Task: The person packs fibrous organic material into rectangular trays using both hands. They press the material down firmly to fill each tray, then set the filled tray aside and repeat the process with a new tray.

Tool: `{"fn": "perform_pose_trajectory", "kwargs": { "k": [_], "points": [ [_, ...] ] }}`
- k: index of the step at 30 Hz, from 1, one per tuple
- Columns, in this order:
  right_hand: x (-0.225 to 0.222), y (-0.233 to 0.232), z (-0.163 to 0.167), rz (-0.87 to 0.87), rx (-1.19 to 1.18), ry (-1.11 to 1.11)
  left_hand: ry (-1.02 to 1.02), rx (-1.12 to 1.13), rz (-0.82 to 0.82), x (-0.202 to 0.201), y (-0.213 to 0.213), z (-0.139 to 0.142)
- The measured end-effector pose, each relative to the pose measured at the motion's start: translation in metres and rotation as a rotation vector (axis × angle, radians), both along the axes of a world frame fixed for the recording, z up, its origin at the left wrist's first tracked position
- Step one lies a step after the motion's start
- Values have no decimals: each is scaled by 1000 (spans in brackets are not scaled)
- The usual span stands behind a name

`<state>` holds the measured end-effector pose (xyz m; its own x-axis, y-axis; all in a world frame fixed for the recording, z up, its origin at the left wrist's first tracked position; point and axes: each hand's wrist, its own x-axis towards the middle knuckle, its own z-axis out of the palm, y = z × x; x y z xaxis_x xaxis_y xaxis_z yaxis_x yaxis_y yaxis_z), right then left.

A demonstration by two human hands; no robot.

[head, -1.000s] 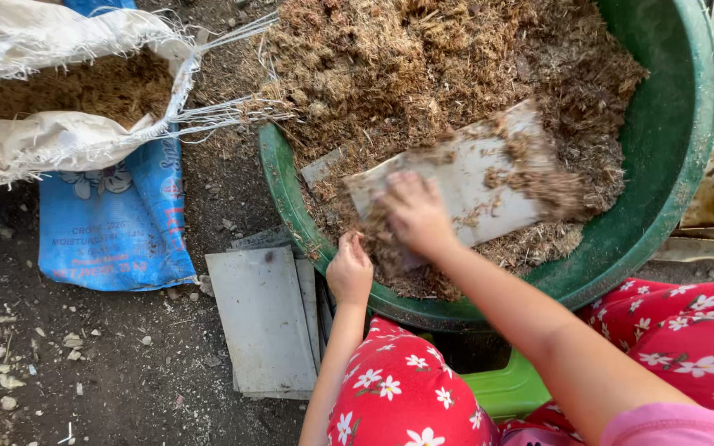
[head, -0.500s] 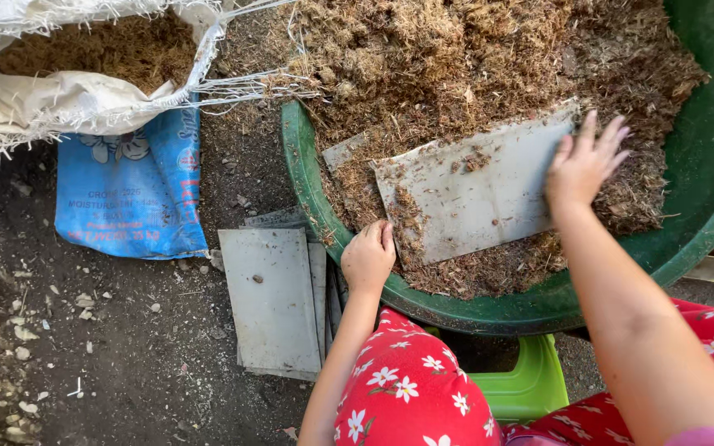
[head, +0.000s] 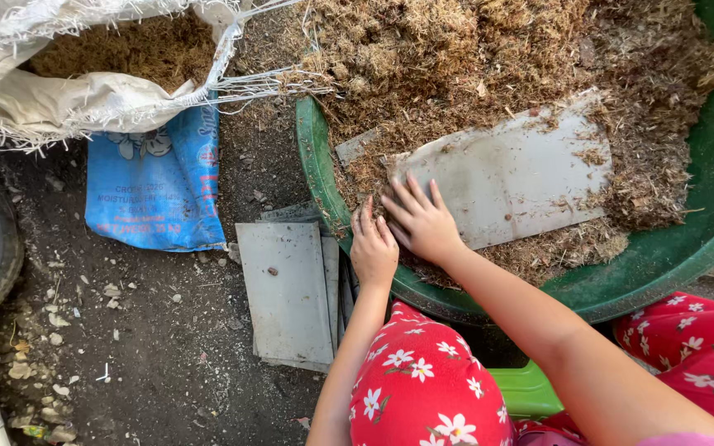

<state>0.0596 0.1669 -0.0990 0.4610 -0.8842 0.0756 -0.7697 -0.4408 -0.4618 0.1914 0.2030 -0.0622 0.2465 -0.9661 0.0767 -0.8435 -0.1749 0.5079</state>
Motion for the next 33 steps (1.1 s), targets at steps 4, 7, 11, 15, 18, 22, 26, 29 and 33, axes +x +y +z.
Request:
{"fn": "perform_pose_trajectory", "kwargs": {
  "k": [4,7,11,15,18,22,26,29,33],
  "points": [
    [-73,22,-2,239,-26,145,-11,-26,-36,2,1,-4],
    [-143,18,-9,83,19,285,-12,-52,-64,2,0,-2],
    [-225,6,-19,-481,26,369,21,58,-76,0,-2,2],
    [-279,-30,2,-577,82,471,-65,455,-146,-3,-3,-3],
    [-291,-80,54,-608,419,522,167,411,-58,-6,-18,-11],
    [-286,-128,144,-201,330,616,649,496,91,-19,-44,-9],
    [-267,-113,223,-86,25,447,992,463,90,-34,-57,14],
    [-261,-95,250,-107,61,325,1202,436,264,-45,-59,29],
    [-272,-104,242,-166,510,583,887,322,243,-61,-67,44]
  ]
}}
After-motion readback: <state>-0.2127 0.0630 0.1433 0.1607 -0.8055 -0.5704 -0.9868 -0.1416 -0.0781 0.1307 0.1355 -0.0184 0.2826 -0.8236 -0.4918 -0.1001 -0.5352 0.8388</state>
